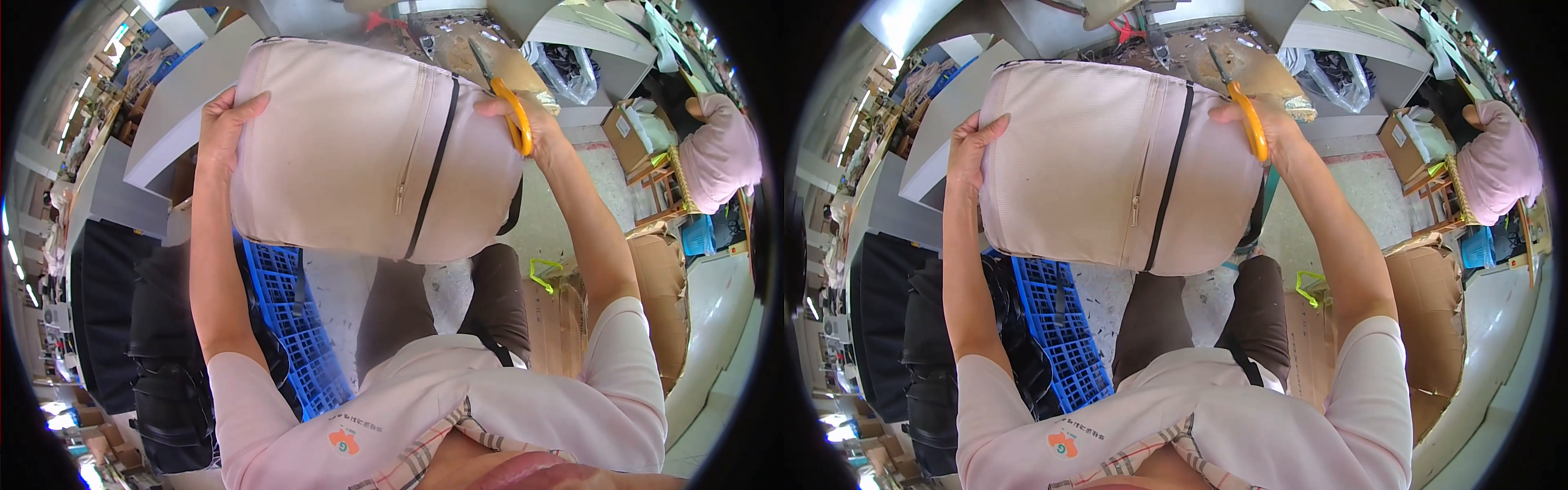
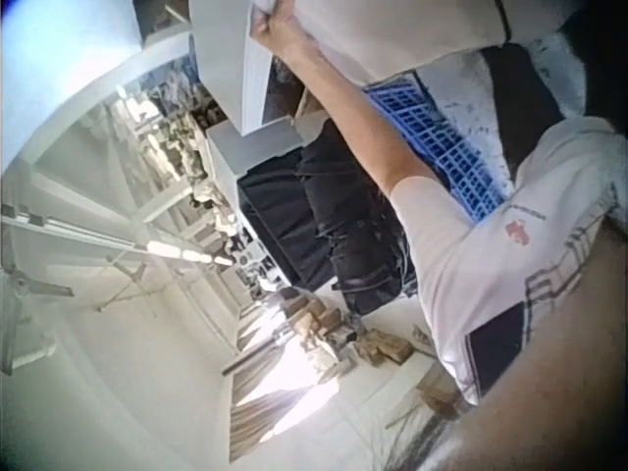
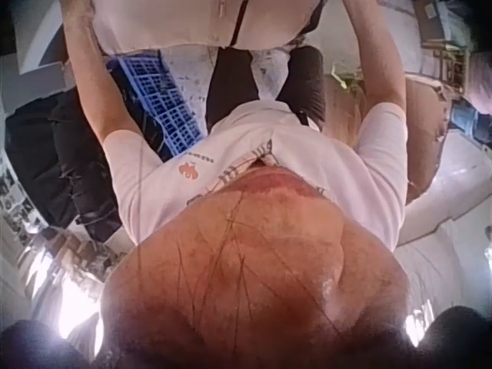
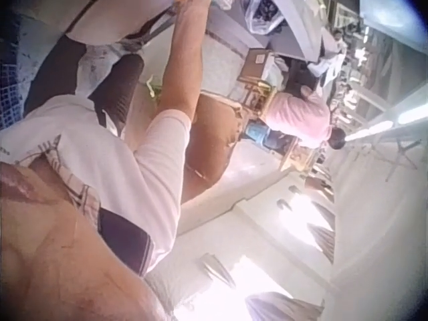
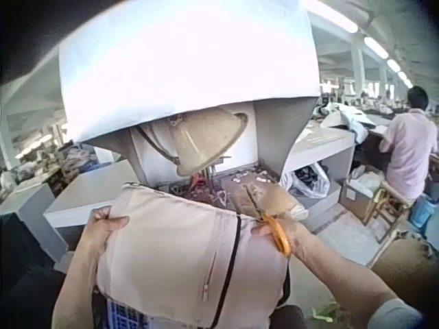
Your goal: The recorder retrieves black and beige backpack components from a large bin, inspects them, uses scissors to trim excess threads or material on some pieces, and organizes them onto a stack.
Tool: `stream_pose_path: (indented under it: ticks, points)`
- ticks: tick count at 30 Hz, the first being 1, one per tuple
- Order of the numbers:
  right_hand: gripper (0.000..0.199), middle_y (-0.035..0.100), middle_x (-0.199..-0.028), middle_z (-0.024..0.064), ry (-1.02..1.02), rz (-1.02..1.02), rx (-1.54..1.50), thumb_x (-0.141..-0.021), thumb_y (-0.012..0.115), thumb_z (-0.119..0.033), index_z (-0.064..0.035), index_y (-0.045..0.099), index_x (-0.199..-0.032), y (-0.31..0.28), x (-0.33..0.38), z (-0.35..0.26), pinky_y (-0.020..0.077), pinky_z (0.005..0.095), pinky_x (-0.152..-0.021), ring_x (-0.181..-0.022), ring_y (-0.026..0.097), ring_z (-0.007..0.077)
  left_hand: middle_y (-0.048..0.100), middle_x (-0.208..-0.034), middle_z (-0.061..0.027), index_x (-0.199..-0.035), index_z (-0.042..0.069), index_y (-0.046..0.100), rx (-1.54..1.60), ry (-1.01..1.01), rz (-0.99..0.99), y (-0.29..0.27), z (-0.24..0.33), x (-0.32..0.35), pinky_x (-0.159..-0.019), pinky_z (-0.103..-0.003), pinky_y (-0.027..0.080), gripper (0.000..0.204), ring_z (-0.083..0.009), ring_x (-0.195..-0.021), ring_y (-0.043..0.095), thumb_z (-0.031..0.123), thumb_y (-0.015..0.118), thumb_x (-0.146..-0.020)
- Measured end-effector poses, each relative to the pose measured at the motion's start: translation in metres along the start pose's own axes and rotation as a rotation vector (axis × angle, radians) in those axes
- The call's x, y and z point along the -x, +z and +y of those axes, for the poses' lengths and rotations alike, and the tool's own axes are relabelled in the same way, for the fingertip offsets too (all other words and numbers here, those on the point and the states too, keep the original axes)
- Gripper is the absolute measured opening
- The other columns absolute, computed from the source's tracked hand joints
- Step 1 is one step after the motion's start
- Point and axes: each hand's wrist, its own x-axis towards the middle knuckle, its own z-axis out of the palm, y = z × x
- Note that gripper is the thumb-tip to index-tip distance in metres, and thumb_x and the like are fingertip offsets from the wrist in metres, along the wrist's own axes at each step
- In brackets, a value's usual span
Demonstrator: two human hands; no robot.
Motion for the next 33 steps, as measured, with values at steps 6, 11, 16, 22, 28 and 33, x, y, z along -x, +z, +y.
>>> stream_pose_path:
  ticks: [6,11,16,22,28,33]
  points:
    - [0.022,0.058,-0.076,0.0117,0.103,-0.010,-0.092,-0.061,0.064,0.001,0.0047,0.056,-0.082,-0.010,-0.018,0.004,0.0475,0.0265,-0.063,-0.066,0.057,0.0190,0.062,-0.074,-0.0048,-0.083,0.002,0.062,-0.019,-0.010,-0.015,0.003,-0.008,-0.022,-0.060,-0.023,0.045,0.020,-0.0111,-0.061,0.055,0.004,0.068,-0.063]
    - [0.022,0.058,-0.078,0.0108,0.119,0.040,-0.025,-0.062,0.065,-0.001,0.0035,0.057,-0.082,-0.012,-0.023,0.007,0.0467,0.0250,-0.066,-0.069,0.056,0.0178,0.061,-0.074,-0.0048,-0.082,0.002,0.062,-0.041,-0.004,-0.005,0.008,-0.012,-0.033,-0.060,-0.023,0.045,0.020,-0.0115,-0.061,0.056,0.003,0.067,-0.062]
    - [0.025,0.056,-0.070,0.0087,0.088,0.018,-0.111,-0.060,0.064,0.002,-0.0001,0.053,-0.083,-0.014,-0.026,0.011,0.0503,0.0269,-0.053,-0.056,0.057,0.0171,0.061,-0.074,-0.0049,-0.083,0.001,0.062,-0.065,0.003,0.026,0.011,-0.016,-0.040,-0.061,-0.024,0.045,0.022,-0.0119,-0.062,0.056,0.003,0.067,-0.062]
    - [0.027,0.055,-0.075,0.0056,-0.115,0.083,-0.044,-0.063,0.062,-0.001,0.0008,0.052,-0.088,-0.026,-0.005,0.025,0.0476,0.0249,-0.062,-0.065,0.055,0.0152,0.061,-0.074,-0.0056,-0.085,-0.001,0.061,-0.049,0.018,-0.047,0.025,-0.030,-0.039,-0.060,-0.024,0.046,0.026,-0.0114,-0.062,0.056,0.006,0.068,-0.061]
    - [0.031,0.056,-0.076,0.0071,0.078,0.103,0.046,-0.064,0.064,-0.005,0.0034,0.051,-0.091,-0.045,0.048,0.053,0.0452,0.0246,-0.063,-0.067,0.054,0.0138,0.061,-0.075,-0.0040,-0.086,0.002,0.062,-0.076,-0.053,-0.181,0.042,-0.033,-0.008,-0.062,-0.024,0.045,0.026,-0.0100,-0.063,0.056,0.008,0.069,-0.062]
    - [0.032,0.053,-0.072,0.0034,0.062,0.190,0.034,-0.064,0.065,-0.006,0.0030,0.050,-0.091,-0.037,0.082,0.078,0.0449,0.0226,-0.060,-0.067,0.054,0.0115,0.060,-0.071,-0.0044,-0.084,0.000,0.060,-0.174,0.037,-0.226,0.041,-0.048,0.008,-0.059,-0.024,0.044,0.027,-0.0118,-0.060,0.055,0.013,0.069,-0.062]
